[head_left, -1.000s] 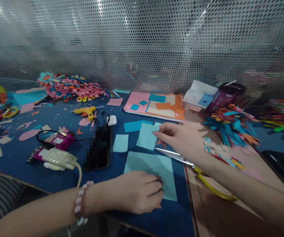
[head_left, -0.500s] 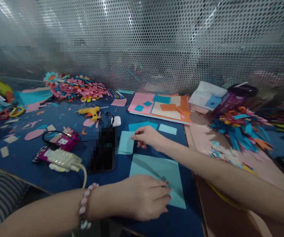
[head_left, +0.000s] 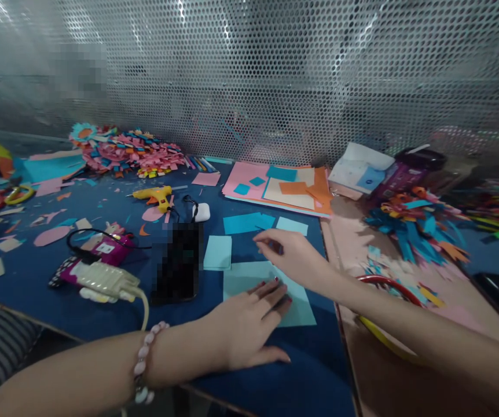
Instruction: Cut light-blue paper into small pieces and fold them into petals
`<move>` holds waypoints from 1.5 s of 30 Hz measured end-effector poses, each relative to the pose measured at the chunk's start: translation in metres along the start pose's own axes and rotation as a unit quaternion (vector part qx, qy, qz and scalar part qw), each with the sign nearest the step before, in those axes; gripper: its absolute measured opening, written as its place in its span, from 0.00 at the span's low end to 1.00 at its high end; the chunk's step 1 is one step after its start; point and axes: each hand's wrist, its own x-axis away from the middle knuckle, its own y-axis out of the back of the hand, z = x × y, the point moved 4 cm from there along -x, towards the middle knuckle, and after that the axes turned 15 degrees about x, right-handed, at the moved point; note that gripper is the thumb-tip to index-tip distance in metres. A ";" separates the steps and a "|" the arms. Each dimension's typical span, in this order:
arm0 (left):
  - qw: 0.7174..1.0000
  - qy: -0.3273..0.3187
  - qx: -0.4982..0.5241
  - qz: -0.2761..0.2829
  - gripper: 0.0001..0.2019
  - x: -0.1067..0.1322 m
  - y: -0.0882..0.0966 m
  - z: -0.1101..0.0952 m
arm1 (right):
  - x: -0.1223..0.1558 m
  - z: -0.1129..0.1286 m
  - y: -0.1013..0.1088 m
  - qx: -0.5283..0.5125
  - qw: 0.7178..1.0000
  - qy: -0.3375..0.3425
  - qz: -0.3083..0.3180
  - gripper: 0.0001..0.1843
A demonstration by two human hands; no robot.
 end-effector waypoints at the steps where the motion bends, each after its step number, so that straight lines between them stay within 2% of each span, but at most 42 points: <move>1: 1.000 -0.019 0.007 0.006 0.32 -0.001 0.000 -0.001 | 0.012 -0.001 0.004 0.023 0.999 0.021 -0.027 0.11; 5: 0.992 -0.120 0.027 0.018 0.19 -0.006 0.006 -0.012 | 0.060 -0.006 0.007 0.082 0.989 0.113 -0.042 0.12; 7: 0.988 -0.155 0.016 0.010 0.15 -0.007 0.011 -0.018 | 0.080 -0.010 0.006 0.101 0.984 0.145 -0.025 0.12; 10: 0.984 -0.173 0.006 0.034 0.11 -0.006 0.016 -0.025 | 0.102 -0.011 0.013 0.119 0.974 0.194 -0.004 0.14; 12: 0.989 -0.147 0.009 0.035 0.09 -0.006 0.021 -0.026 | 0.113 -0.010 0.017 0.121 0.966 0.224 0.047 0.21; 14: 0.986 -0.163 0.010 -0.041 0.08 -0.006 0.034 -0.028 | 0.121 -0.007 0.020 0.124 0.957 0.248 0.079 0.33; 15: 0.981 -0.175 0.010 -0.086 0.07 -0.005 0.041 -0.028 | 0.123 -0.005 0.022 0.127 0.956 0.253 0.074 0.32; 17: 0.973 -0.165 0.002 -0.163 0.07 -0.004 0.055 -0.027 | 0.125 -0.002 0.028 0.128 0.962 0.241 0.012 0.19; 18: 0.973 -0.153 -0.003 -0.171 0.08 -0.003 0.060 -0.027 | 0.125 -0.001 0.032 0.128 0.966 0.220 -0.032 0.13; 20: 0.965 -0.111 -0.030 -0.234 0.10 0.002 0.073 -0.024 | 0.127 -0.001 0.044 0.135 0.969 0.166 -0.125 0.11; 22: 0.940 -0.059 -0.085 -0.325 0.15 0.012 0.085 -0.022 | 0.131 0.001 0.056 0.169 0.961 0.133 -0.175 0.13; 24: 0.942 -0.050 -0.048 -0.328 0.17 0.019 0.086 -0.020 | 0.138 0.007 0.068 0.213 0.938 0.154 -0.226 0.17; 26: 0.959 -0.040 0.028 -0.281 0.20 0.019 0.081 -0.015 | 0.148 0.013 0.074 0.260 0.908 0.185 -0.272 0.22; 27: 0.962 -0.006 0.093 -0.255 0.24 0.017 0.077 -0.010 | 0.151 0.016 0.072 0.288 0.897 0.201 -0.268 0.23; 28: 0.955 0.052 0.185 -0.227 0.29 0.015 0.071 -0.003 | 0.153 0.019 0.067 0.315 0.888 0.221 -0.251 0.23; 30: 0.915 0.120 0.332 -0.196 0.35 0.008 0.062 0.005 | 0.154 0.027 0.051 0.354 0.865 0.305 -0.183 0.20; 32: 0.879 0.158 0.419 -0.165 0.32 0.000 0.054 0.008 | 0.152 0.031 0.035 0.354 0.854 0.352 -0.145 0.17; 33: 0.865 0.170 0.447 -0.150 0.30 -0.003 0.052 0.009 | 0.149 0.033 0.029 0.342 0.858 0.358 -0.136 0.16; 35: 0.857 0.187 0.464 -0.122 0.25 -0.007 0.049 0.007 | 0.139 0.033 0.025 0.295 0.885 0.323 -0.158 0.12; 38: 0.858 0.211 0.462 -0.083 0.16 -0.009 0.048 0.004 | 0.123 0.026 0.029 0.205 0.933 0.214 -0.203 0.07; 40: 0.843 0.230 0.482 -0.070 0.16 -0.009 0.048 0.002 | 0.113 0.017 0.032 0.151 0.955 0.145 -0.211 0.05; 42: 0.820 0.242 0.513 -0.082 0.20 -0.008 0.049 0.002 | 0.105 0.007 0.034 0.102 0.971 0.087 -0.200 0.03; 45: 0.789 0.257 0.548 -0.105 0.22 -0.009 0.045 0.004 | 0.096 -0.007 0.028 0.006 0.991 0.015 -0.132 0.03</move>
